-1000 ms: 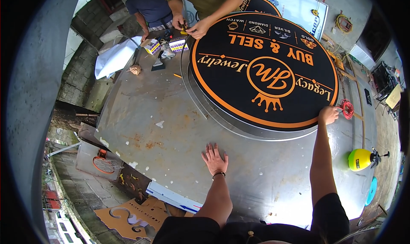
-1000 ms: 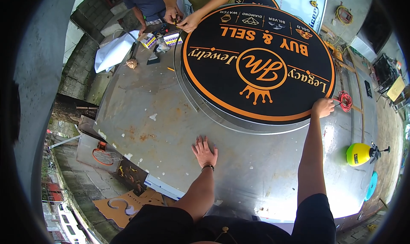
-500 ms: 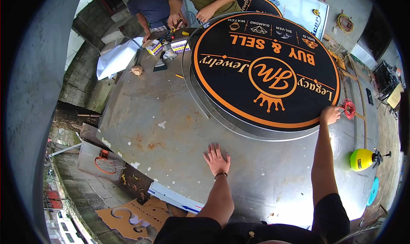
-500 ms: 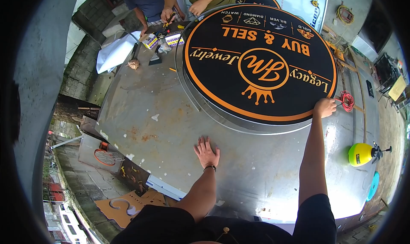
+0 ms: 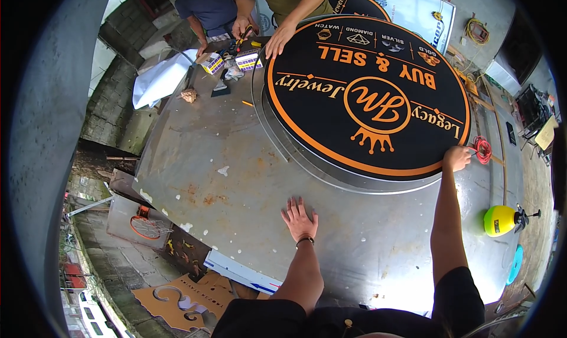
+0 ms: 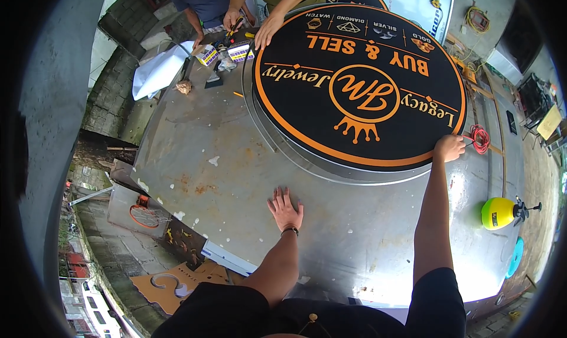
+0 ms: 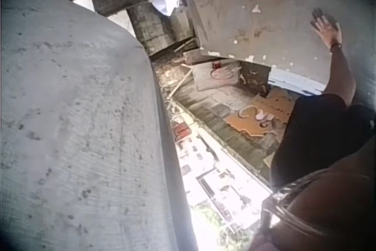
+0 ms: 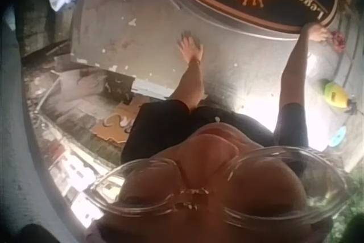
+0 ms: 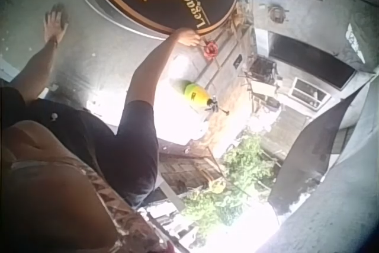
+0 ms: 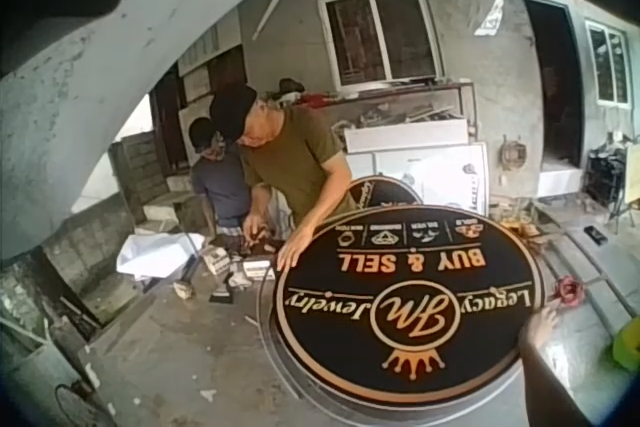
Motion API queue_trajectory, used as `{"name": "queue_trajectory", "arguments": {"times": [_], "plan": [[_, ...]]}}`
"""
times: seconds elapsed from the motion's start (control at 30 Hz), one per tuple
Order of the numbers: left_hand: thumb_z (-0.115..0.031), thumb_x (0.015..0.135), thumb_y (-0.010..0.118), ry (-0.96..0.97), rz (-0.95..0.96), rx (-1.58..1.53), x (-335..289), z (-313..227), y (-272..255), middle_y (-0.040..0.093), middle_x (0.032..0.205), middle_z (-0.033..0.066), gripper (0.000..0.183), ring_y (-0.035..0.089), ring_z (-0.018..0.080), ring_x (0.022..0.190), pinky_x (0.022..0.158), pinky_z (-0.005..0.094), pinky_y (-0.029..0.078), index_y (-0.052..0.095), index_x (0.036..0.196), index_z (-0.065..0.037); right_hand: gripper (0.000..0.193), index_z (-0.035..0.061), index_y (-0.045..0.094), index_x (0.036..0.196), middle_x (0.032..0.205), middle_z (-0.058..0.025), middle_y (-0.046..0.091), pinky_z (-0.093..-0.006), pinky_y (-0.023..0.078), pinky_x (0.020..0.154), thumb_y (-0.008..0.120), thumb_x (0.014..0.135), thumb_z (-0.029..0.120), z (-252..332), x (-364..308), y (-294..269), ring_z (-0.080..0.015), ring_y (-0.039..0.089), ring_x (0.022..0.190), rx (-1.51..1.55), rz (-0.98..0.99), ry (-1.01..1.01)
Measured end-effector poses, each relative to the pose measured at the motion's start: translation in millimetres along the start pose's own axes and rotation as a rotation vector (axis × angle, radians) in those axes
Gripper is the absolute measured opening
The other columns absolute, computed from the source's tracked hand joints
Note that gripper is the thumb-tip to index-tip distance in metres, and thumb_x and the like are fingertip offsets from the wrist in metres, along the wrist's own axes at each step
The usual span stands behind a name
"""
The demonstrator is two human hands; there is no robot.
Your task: Fitting and trimming a circular printed jewelry sign into its metal frame.
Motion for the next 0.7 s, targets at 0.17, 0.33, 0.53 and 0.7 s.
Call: {"name": "queue_trajectory", "arguments": {"times": [0.17, 0.33, 0.53, 0.7], "plan": [[-0.039, 0.078, 0.054, -0.002, -0.005, 0.000, -0.3, 1.3, 1.3, 0.037, 0.142, 0.0108, 0.064, 0.030, 0.0283, 0.134, 0.111, 0.0553, 0.016, 0.040, 0.134, -0.011, 0.029, 0.0029, 0.056, 0.099, 0.102, -0.0137, 0.059, -0.0418, 0.052, 0.076, 0.046, 0.093, 0.030, 1.4, -1.1, -3.4, -0.0313, 0.056, 0.100, 0.011, 0.002, 0.004], [-0.036, 0.079, 0.055, -0.001, 0.007, 0.004, 0.1, 0.2, 0.9, 0.035, 0.142, 0.0120, 0.063, 0.029, 0.0282, 0.134, 0.111, 0.0540, 0.015, 0.038, 0.134, -0.012, 0.027, 0.0024, 0.056, 0.099, 0.103, -0.0141, 0.059, -0.0419, 0.052, 0.076, 0.045, 0.092, 0.026, 0.7, 0.7, -0.8, -0.0318, 0.056, 0.101, 0.013, 0.011, 0.001], [-0.036, 0.079, 0.056, -0.001, 0.005, -0.006, 0.6, -1.3, -1.2, 0.036, 0.142, 0.0122, 0.063, 0.027, 0.0281, 0.135, 0.111, 0.0539, 0.015, 0.038, 0.134, -0.012, 0.028, 0.0017, 0.057, 0.101, 0.105, -0.0148, 0.058, -0.0415, 0.052, 0.077, 0.040, 0.093, 0.023, 0.5, 1.1, -0.4, -0.0323, 0.056, 0.101, 0.025, 0.023, 0.008], [-0.036, 0.078, 0.056, -0.009, 0.014, -0.003, 0.3, -0.9, 0.0, 0.035, 0.142, 0.0117, 0.063, 0.027, 0.0277, 0.135, 0.111, 0.0539, 0.015, 0.039, 0.133, -0.012, 0.028, 0.0017, 0.057, 0.101, 0.105, -0.0148, 0.058, -0.0419, 0.052, 0.077, 0.040, 0.093, 0.022, 0.3, 1.5, 1.5, -0.0325, 0.056, 0.101, 0.021, 0.026, 0.005]]}}
Point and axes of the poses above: each hand's wrist, its own x-axis towards the middle knuckle, its own y-axis out of the palm, z = x × y, the point moved 10 cm from there along x, towards the middle knuckle
